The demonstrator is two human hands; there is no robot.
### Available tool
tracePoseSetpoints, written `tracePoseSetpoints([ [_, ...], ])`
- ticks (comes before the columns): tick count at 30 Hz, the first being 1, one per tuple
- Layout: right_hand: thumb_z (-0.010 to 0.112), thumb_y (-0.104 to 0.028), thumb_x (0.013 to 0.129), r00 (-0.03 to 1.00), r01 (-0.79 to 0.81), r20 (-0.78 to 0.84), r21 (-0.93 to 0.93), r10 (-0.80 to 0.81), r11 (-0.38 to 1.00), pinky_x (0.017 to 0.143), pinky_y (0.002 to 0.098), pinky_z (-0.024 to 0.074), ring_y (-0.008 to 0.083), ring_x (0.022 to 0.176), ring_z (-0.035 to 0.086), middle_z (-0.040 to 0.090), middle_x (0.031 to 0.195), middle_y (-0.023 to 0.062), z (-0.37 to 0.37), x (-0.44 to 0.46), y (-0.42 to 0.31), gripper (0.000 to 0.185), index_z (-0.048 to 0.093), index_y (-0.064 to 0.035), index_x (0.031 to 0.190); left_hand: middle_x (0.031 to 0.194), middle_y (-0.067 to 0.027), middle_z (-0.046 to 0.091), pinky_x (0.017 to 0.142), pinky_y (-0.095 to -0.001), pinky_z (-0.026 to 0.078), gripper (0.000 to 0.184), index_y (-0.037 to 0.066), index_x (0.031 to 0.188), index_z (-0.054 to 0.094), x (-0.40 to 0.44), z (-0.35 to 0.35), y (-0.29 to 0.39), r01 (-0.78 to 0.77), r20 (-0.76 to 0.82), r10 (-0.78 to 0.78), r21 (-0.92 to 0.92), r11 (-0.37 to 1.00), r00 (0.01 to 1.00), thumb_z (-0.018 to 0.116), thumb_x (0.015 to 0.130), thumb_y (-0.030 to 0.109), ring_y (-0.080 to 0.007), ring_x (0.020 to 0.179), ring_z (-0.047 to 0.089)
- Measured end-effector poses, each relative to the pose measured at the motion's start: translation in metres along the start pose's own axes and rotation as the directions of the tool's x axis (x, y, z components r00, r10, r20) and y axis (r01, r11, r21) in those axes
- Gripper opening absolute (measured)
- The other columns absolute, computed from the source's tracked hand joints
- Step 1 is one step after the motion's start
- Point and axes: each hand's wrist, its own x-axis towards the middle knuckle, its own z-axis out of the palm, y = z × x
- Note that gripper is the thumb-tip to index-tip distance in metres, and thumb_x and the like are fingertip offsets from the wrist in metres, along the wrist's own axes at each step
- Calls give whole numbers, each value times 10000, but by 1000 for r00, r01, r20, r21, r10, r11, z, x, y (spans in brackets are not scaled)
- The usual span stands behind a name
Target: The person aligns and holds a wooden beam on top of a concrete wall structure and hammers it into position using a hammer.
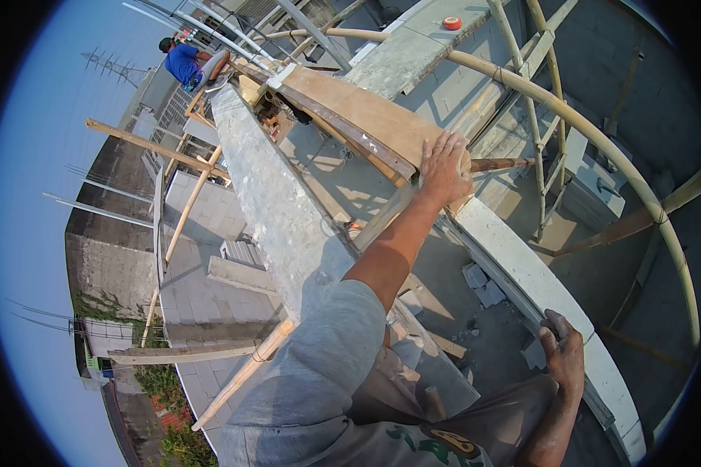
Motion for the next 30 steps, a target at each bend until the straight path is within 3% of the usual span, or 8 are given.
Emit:
tracePoseSetpoints([
  [30, 645, -172, 895, 1000, -3, 16, -13, 3, 1000, 877, 395, 510, 340, 984, 689, 695, 1043, 233, 0, 3, -2, 395, 607, 49, 1220, 1491, -71, 415, 1186, -548, 136, 684, 125, 1394, 471, -1, -1, 2, 12, 0, -12, -14, 1000, 1000, 667, 754, 262, -254, 1445, 278],
])
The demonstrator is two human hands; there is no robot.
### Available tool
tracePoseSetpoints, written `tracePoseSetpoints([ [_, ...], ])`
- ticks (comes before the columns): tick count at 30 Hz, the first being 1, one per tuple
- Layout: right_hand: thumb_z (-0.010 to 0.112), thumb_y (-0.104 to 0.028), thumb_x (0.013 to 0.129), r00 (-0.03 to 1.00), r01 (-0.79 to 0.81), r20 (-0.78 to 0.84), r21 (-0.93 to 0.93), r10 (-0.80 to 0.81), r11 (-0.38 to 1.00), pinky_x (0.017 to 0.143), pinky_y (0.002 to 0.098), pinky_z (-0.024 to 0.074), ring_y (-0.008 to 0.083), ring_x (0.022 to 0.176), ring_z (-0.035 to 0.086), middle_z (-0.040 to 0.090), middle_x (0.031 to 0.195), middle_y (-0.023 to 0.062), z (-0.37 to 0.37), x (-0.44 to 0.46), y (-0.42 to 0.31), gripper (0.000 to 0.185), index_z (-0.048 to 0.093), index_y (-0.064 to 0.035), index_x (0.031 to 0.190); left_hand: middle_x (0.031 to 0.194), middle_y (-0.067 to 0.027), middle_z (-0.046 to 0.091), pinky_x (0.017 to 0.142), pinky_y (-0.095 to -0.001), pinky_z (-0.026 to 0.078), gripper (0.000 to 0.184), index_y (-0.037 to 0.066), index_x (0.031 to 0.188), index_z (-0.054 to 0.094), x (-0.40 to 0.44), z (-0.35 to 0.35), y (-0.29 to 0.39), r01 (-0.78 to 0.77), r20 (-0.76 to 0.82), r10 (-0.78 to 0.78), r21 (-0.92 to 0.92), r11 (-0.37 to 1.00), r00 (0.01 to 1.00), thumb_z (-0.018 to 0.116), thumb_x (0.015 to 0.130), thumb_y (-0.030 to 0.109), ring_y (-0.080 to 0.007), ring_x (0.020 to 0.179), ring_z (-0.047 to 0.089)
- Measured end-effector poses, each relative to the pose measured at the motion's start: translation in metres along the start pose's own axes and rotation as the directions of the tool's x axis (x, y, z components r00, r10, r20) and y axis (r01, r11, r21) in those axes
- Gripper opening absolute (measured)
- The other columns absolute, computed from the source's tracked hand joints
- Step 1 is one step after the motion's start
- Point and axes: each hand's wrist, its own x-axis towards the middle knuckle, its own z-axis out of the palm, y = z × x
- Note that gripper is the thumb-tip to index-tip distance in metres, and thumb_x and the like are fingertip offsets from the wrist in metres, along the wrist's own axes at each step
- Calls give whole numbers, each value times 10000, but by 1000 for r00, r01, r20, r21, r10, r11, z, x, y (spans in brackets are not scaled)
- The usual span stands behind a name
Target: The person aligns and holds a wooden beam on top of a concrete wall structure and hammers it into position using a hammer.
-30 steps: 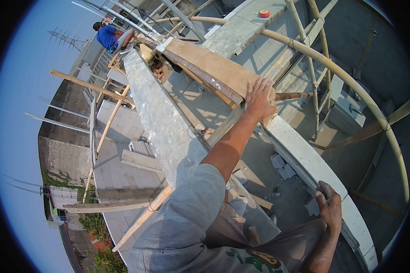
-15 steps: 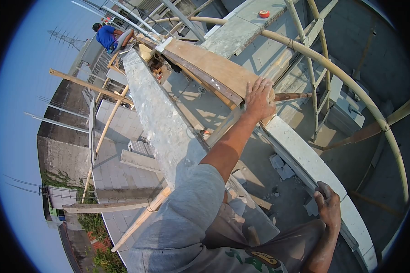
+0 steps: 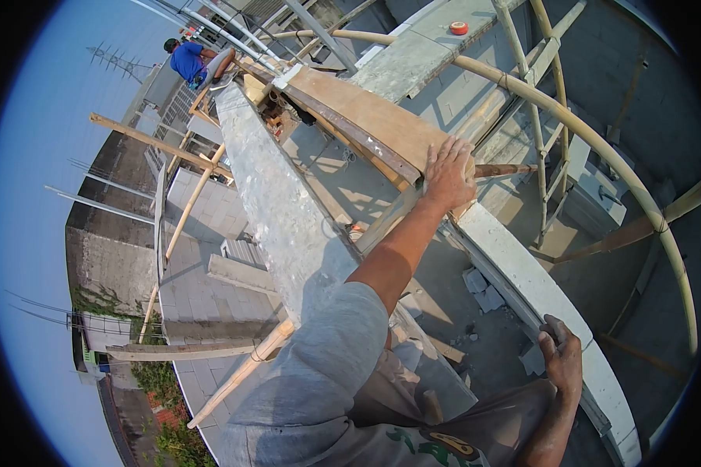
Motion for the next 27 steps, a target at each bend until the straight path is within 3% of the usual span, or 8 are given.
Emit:
tracePoseSetpoints([
  [27, 634, -185, 917, 1000, -8, 0, -8, 8, 1000, 876, 375, 511, 302, 999, 679, 697, 1048, 216, -2, -1, 2, 390, 599, 46, 1229, 1485, -49, 425, 1191, -541, 131, 697, 144, 1390, 475, 2, 8, -7, -17, -39, 17, 0, 1000, 999, 677, 736, 272, -259, 1443, 285],
])
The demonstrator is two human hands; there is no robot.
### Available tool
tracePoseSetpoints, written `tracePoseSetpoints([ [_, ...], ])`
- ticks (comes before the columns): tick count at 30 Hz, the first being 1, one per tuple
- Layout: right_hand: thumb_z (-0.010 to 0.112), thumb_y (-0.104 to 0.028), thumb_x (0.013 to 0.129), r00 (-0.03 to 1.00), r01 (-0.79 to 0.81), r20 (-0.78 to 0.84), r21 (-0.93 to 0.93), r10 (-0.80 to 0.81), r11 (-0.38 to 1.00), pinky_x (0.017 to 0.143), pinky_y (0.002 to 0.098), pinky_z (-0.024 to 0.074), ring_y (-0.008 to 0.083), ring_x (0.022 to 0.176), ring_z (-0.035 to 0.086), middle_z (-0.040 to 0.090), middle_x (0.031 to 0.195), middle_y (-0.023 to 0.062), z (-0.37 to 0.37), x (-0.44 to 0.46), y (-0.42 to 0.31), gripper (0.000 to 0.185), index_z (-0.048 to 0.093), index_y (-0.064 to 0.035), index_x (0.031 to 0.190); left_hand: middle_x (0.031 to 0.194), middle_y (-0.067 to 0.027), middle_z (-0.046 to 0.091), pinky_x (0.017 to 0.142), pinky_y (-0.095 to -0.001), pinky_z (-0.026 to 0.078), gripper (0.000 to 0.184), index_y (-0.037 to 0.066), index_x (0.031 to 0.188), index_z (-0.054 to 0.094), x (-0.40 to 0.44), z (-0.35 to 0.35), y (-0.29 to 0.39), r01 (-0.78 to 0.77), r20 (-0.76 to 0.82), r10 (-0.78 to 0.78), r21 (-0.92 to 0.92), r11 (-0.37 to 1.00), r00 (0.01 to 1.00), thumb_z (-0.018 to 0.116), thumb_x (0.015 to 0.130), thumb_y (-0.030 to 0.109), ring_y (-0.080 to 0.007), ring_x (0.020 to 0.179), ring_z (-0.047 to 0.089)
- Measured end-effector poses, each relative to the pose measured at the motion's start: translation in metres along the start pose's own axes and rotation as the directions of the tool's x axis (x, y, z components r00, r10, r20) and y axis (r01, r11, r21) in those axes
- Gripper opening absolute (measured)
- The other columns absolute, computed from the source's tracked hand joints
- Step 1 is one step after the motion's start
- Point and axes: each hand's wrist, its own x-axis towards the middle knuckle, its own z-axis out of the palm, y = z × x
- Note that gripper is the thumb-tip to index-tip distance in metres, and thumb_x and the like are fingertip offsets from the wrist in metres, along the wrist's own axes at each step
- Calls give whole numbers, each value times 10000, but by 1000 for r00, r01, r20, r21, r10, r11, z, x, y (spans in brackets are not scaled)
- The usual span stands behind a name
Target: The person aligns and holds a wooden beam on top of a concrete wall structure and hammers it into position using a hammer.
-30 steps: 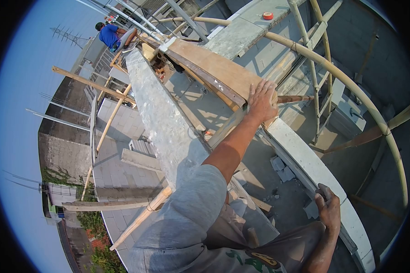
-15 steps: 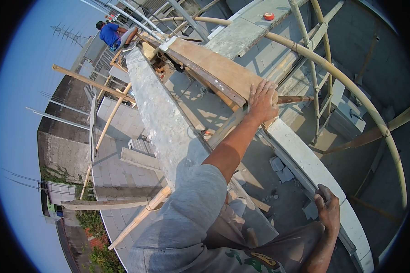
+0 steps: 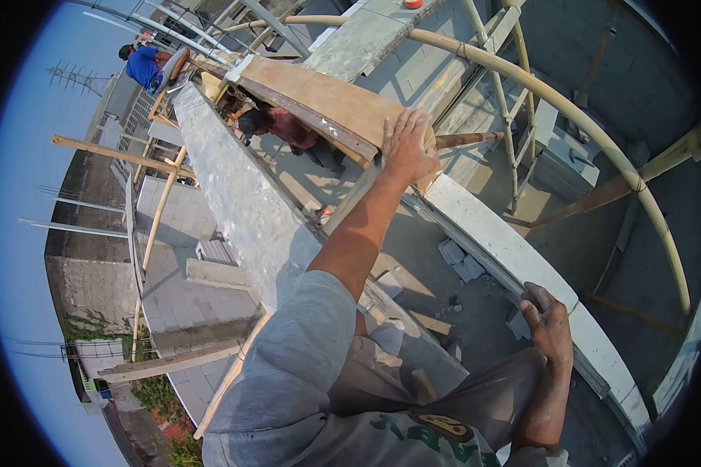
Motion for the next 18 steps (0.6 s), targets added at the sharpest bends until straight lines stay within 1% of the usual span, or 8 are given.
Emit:
tracePoseSetpoints([
  [1, 636, -181, 918, 1000, 7, 1, 11, -7, 1000, 876, 375, 511, 302, 1000, 678, 697, 1048, 215, 1, 0, 1, 387, 599, 44, 1230, 1484, -46, 428, 1192, -541, 130, 700, 146, 1392, 474, 0, 0, 0, -4, 2, 4, 8, 1000, 1000, 679, 734, 269, -260, 1442, 286],
  [2, 638, -176, 893, 1000, -18, -10, 44, 19, 999, 892, 394, 499, 348, 1010, 669, 688, 1064, 229, 2, -1, 0, 397, 609, 25, 1234, 1483, -44, 429, 1192, -541, 131, 701, 148, 1392, 473, -1, 0, 1, -5, 9, 5, -8, 1000, 1000, 681, 733, 265, -261, 1442, 287],
  [8, 640, -183, 890, 1000, -28, -2, 16, 28, 999, 894, 396, 498, 346, 1015, 668, 688, 1068, 228, 2, -1, -1, 404, 609, 24, 1235, 1473, -34, 436, 1189, -548, 142, 693, 156, 1386, 473, -1, -4, 1, -6, 1, 6, -26, 1000, 1000, 685, 731, 236, -261, 1443, 286],
  [13, 638, -185, 892, 1000, -6, -20, -28, 6, 1000, 902, 398, 494, 351, 1027, 664, 686, 1082, 224, 3, -1, 0, 395, 615, 22, 1228, 1467, -28, 438, 1186, -553, 145, 682, 152, 1381, 475, 0, -2, 0, -10, -8, 10, -18, 1000, 1000, 684, 737, 234, -260, 1445, 281],
  [18, 635, -190, 895, 1000, -11, -8, -38, 11, 999, 898, 398, 493, 353, 1029, 663, 685, 1079, 227, 2, 0, -3, 391, 618, 22, 1223, 1474, -36, 434, 1186, -551, 135, 681, 147, 1390, 470, 0, -1, -1, -11, 8, 11, -20, 1000, 1000, 673, 753, 273, -262, 1447, 280],
])
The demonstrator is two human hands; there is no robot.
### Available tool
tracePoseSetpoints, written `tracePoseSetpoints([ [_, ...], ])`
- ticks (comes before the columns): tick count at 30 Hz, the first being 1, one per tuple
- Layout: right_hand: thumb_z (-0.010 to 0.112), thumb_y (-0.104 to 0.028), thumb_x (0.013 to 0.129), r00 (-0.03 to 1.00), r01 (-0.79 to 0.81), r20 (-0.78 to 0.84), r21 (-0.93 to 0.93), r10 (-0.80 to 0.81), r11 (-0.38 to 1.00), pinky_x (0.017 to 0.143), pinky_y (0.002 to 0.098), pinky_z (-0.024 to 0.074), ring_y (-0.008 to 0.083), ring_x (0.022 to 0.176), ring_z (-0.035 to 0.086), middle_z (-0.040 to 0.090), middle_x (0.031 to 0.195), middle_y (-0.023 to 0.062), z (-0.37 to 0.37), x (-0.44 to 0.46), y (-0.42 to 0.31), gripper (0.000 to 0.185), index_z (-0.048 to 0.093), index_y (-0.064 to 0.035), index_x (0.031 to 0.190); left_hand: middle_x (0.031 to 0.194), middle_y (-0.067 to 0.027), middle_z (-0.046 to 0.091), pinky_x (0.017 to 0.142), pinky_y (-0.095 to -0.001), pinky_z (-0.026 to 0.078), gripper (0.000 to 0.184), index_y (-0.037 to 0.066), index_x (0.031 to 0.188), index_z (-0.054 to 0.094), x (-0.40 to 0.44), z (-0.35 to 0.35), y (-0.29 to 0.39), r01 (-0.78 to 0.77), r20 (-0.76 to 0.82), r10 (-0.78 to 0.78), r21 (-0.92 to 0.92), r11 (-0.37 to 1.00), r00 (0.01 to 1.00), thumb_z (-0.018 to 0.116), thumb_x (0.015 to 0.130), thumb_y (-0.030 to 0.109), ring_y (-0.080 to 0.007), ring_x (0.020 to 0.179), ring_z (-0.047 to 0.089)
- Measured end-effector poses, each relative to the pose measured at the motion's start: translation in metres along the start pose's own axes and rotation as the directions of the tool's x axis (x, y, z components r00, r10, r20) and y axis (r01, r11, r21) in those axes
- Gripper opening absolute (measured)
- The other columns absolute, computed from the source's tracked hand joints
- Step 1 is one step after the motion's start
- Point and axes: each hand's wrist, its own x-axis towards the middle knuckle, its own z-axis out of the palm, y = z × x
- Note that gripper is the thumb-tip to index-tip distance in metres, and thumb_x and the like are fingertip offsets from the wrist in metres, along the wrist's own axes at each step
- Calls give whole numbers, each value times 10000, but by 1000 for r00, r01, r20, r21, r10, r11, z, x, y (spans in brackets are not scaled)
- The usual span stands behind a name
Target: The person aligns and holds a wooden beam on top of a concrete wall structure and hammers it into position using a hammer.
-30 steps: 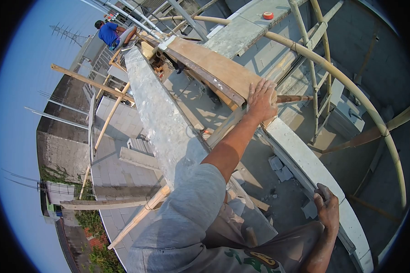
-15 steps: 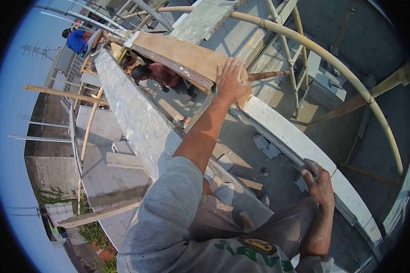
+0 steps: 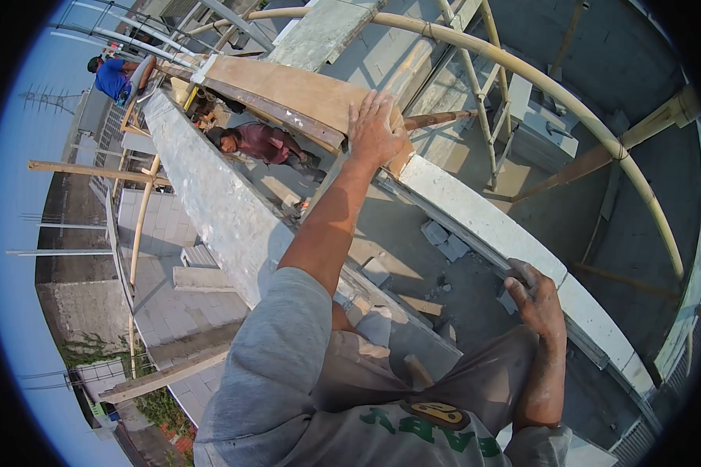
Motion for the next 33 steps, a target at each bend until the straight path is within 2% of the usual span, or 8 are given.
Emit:
tracePoseSetpoints([
  [7, 626, -178, 890, 999, -45, 17, -33, 45, 998, 862, 375, 511, 332, 979, 685, 699, 1048, 217, 6, 9, 14, 393, 614, 33, 1221, 1494, -74, 434, 1191, -540, 102, 649, 126, 1381, 517, 1, 1, 0, 32, -18, -34, -103, 994, 999, 652, 796, 372, -253, 1450, 270],
  [12, 607, -179, 893, 998, -58, -22, -111, 56, 992, 861, 359, 516, 317, 974, 693, 710, 1013, 222, 21, 24, 31, 401, 609, 48, 1223, 1439, -92, 502, 1180, -521, 156, 594, 118, 1320, 581, 8, -16, -11, 77, 65, -54, -425, 902, 996, 631, 817, 431, -274, 1392, 380],
  [14, 605, -197, 895, 999, -44, -27, -145, 41, 988, 874, 360, 511, 320, 980, 691, 712, 1009, 220, 26, 30, 26, 406, 610, 44, 1222, 1266, -121, 636, 1109, -426, 336, 517, 85, 1251, 635, 11, -49, -21, 244, 225, -113, -723, 646, 968, 617, 855, 417, -263, 1250, 547],
  [18, 599, -225, 902, 1000, -24, 10, -241, 28, 970, 891, 357, 501, 311, 1005, 679, 705, 1033, 219, 26, 53, -2, 420, 607, 43, 1225, 1138, -91, 673, 972, -347, 453, 426, 29, 1210, 643, 4, -92, -64, 157, 115, -198, -964, 216, 974, 604, 906, 325, -194, 1105, 610],
  [21, 594, -247, 911, 1000, -4, 13, -237, 7, 972, 901, 359, 492, 285, 1041, 658, 684, 1104, 213, 31, 93, -33, 442, 598, 47, 1241, 1120, -95, 677, 965, -349, 455, 433, 33, 1204, 640, -49, -97, -105, 334, 292, -194, -912, 238, 937, 611, 913, 352, -204, 1078, 624],
  [27, 554, -422, 940, 979, 99, -152, -219, -134, 971, 862, 325, 487, 221, 984, 619, 641, 1111, 135, 69, 187, -123, 568, 568, 5, 1315, 1277, -126, 602, 1046, -409, 386, 564, 54, 1315, 562, -153, 14, -148, 466, 547, -570, -833, -298, 613, 619, 911, 444, -226, 1250, 524],
  [29, 549, -431, 964, 965, 166, -177, -161, -194, 973, 1023, 370, 414, 278, 1203, 561, 595, 1284, 201, 86, 228, -140, 608, 513, 30, 1359, 1347, -127, 560, 1067, -416, 362, 626, 42, 1354, 524, -150, 46, -135, 494, 550, -564, -827, -268, 615, 617, 907, 470, -242, 1301, 475],
  [33, 518, -523, 953, 951, 154, -222, -259, -214, 954, 1062, 423, 378, 334, 1272, 506, 524, 1350, 259, 117, 289, -173, 711, 464, 31, 1395, 1400, -116, 538, 1075, -388, 356, 690, 34, 1390, 498, -122, 70, -112, 542, 556, -540, -815, -204, 632, 603, 905, 513, -263, 1318, 467],
])
